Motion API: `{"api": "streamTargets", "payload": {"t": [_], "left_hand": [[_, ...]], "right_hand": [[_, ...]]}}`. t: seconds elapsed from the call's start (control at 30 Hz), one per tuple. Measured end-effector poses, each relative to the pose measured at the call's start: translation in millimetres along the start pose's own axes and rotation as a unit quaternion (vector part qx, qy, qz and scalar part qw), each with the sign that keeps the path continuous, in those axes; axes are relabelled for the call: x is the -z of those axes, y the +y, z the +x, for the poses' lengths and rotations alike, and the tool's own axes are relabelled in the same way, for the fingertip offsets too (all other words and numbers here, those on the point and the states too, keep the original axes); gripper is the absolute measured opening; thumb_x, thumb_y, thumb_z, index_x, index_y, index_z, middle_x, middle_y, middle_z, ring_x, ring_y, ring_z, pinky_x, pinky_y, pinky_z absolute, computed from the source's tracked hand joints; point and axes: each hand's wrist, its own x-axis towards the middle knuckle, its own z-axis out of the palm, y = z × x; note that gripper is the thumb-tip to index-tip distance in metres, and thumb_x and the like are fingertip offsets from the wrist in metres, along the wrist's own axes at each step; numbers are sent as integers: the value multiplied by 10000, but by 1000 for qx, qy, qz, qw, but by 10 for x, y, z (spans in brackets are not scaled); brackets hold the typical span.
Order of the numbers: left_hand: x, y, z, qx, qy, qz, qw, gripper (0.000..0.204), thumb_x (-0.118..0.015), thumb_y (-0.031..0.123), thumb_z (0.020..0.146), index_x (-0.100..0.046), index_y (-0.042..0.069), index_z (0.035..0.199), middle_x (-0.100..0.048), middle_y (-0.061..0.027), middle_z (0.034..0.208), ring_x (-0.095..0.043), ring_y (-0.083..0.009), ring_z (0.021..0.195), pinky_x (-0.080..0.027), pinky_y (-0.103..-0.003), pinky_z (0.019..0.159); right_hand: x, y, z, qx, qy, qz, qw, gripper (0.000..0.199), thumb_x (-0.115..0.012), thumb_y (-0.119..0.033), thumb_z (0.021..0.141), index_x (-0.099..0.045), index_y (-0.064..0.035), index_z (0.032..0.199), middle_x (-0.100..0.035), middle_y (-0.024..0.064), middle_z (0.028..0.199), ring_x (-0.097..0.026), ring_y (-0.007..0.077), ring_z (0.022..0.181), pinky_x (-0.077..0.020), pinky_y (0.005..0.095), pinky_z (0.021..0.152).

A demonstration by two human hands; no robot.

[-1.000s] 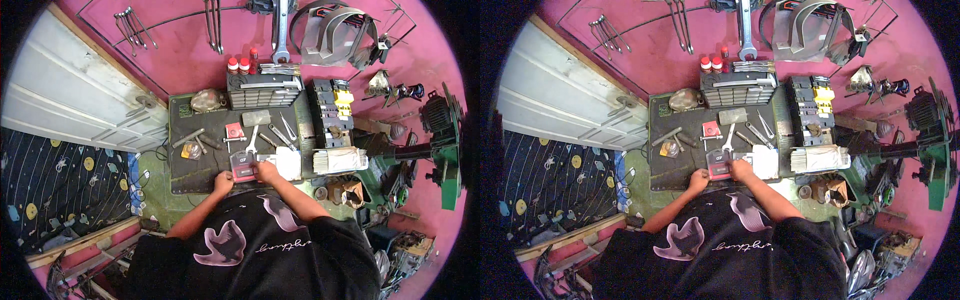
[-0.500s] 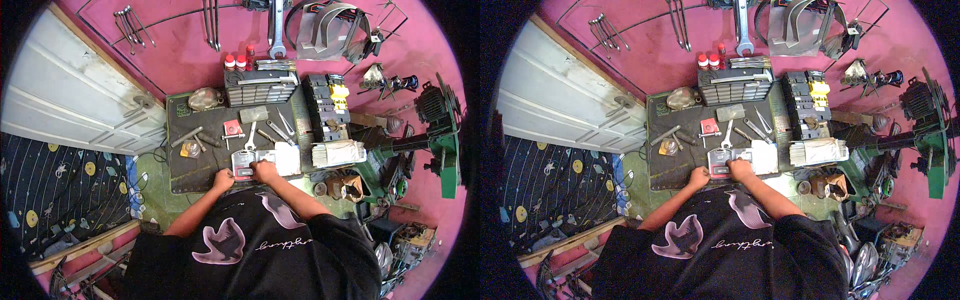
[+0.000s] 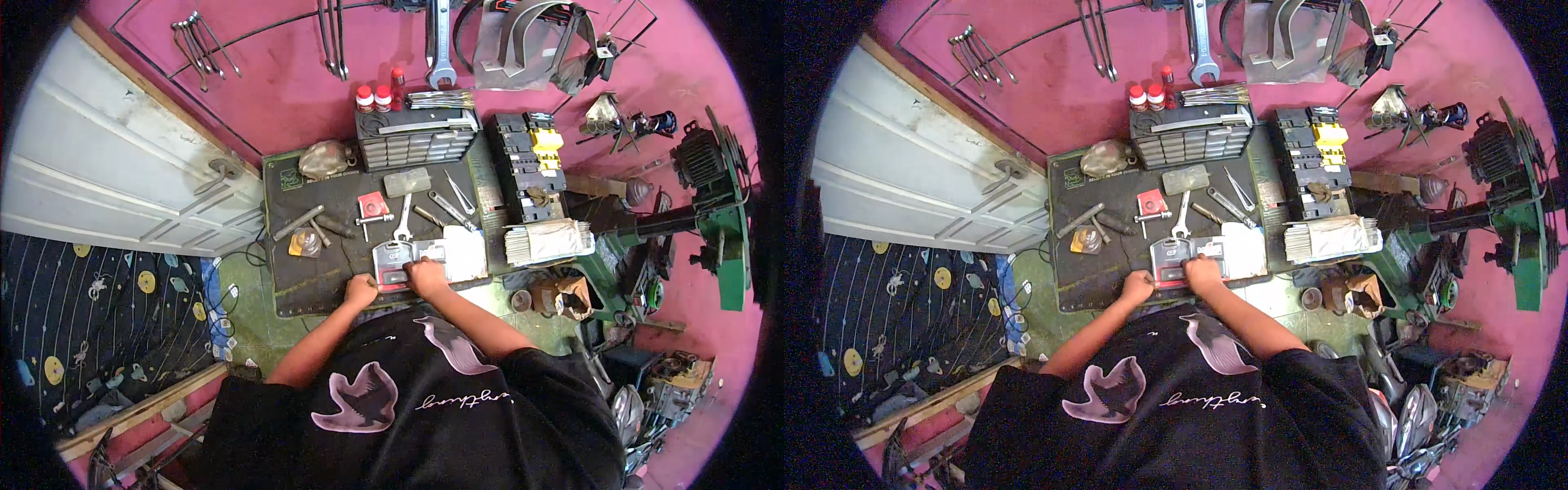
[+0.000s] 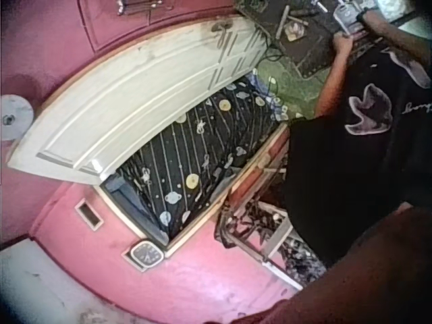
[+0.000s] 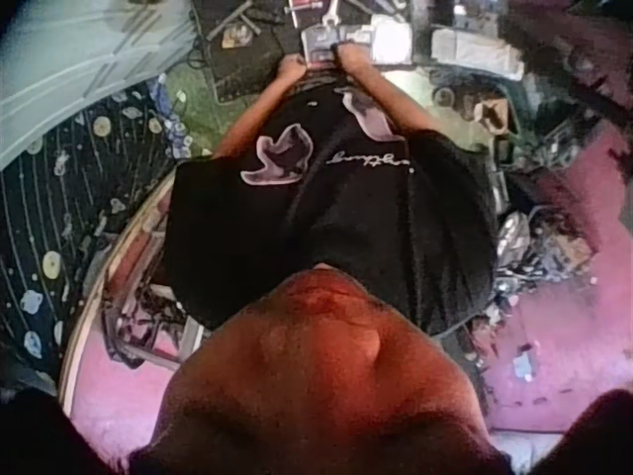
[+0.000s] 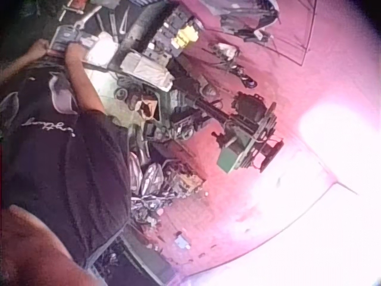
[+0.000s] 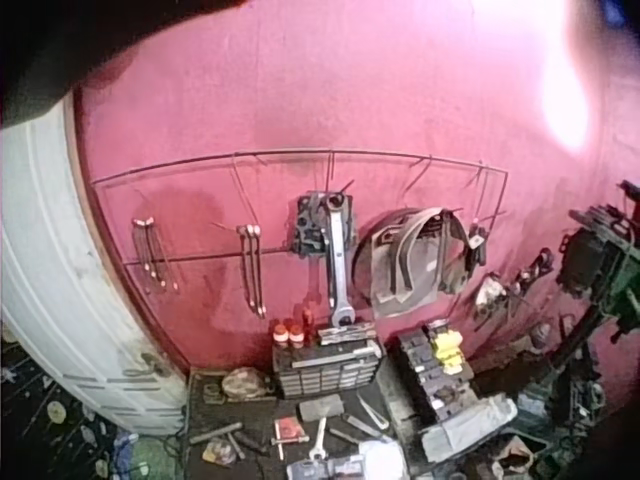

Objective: The person organizes various hand tools on a workbench and a wall-mounted rack. They pick up wrenches, sockets, and other metal tools, wipe them with a cloth, and hang them on hooks or place them in designated spots. The person also handles a digital caliper and a small box, arranging them neatly on the table.

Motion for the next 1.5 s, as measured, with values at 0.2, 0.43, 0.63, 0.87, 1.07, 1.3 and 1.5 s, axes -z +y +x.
{"api": "streamTargets", "payload": {"t": [0.2, 0.43, 0.63, 0.87, 1.07, 1.3, 1.5], "left_hand": [[304, 829, -377, -6, 98, 176, 980, 531, -796, 260, 692, -627, 29, 1140, -639, -192, 1157, -606, -351, 1065, -491, -474, 870], [74, 1318, -188, -350, 36, 209, 912, 733, -759, 234, 727, -497, 43, 1385, -547, -158, 1286, -490, -339, 1168, -374, -482, 991], [-393, 1496, 104, -380, -38, 319, 867, 699, -823, 394, 692, -590, 44, 1250, -613, -91, 1216, -521, -287, 1142, -388, -458, 922], [-53, 1797, -13, -387, 38, 265, 882, 683, -855, 362, 645, -604, 84, 1216, -616, -71, 1121, -531, -278, 1111, -388, -448, 898], [695, 1522, -307, -324, 94, 268, 902, 571, -870, 390, 620, -686, 113, 1085, -632, -51, 1027, -540, -261, 1042, -377, -427, 865], [959, 645, -676, -212, 127, 288, 925, 571, -867, 420, 629, -681, 93, 1057, -651, -51, 1028, -550, -264, 1012, -380, -427, 844], [773, 239, -575, -195, 136, 260, 936, 568, -864, 382, 659, -648, 71, 1082, -651, -75, 1034, -547, -286, 1026, -389, -444, 851]], "right_hand": [[268, 211, -203, 23, 77, 38, 996, 573, -816, -371, 700, -655, -195, 1221, -674, 71, 1076, -586, 293, 1081, -488, 449, 893], [278, 683, -376, -27, 59, -31, 997, 680, -825, -542, 612, -687, -228, 1199, -634, 19, 1132, -550, 277, 1091, -439, 457, 884], [184, 720, -429, 16, 89, -67, 994, 587, -828, -478, 636, -701, -171, 1120, -626, 10, 1106, -546, 244, 1069, -424, 447, 873], [954, 638, -594, 17, 173, 5, 985, 578, -852, -403, 622, -704, -200, 1142, -622, 14, 1040, -546, 250, 1036, -417, 430, 863], [905, 146, -235, 135, 205, 64, 967, 556, -823, -429, 666, -700, -184, 1150, -617, 25, 1029, -533, 266, 1028, -403, 432, 864], [477, -644, 256, 323, 165, -74, 929, 536, -710, -505, 776, -677, -114, 1142, -626, 5, 1029, -530, 210, 1057, -394, 392, 884], [235, -851, 310, 282, 154, -89, 943, 543, -697, -455, 809, -640, -111, 1224, -626, 12, 1117, -502, 220, 1115, -387, 418, 904]]}}
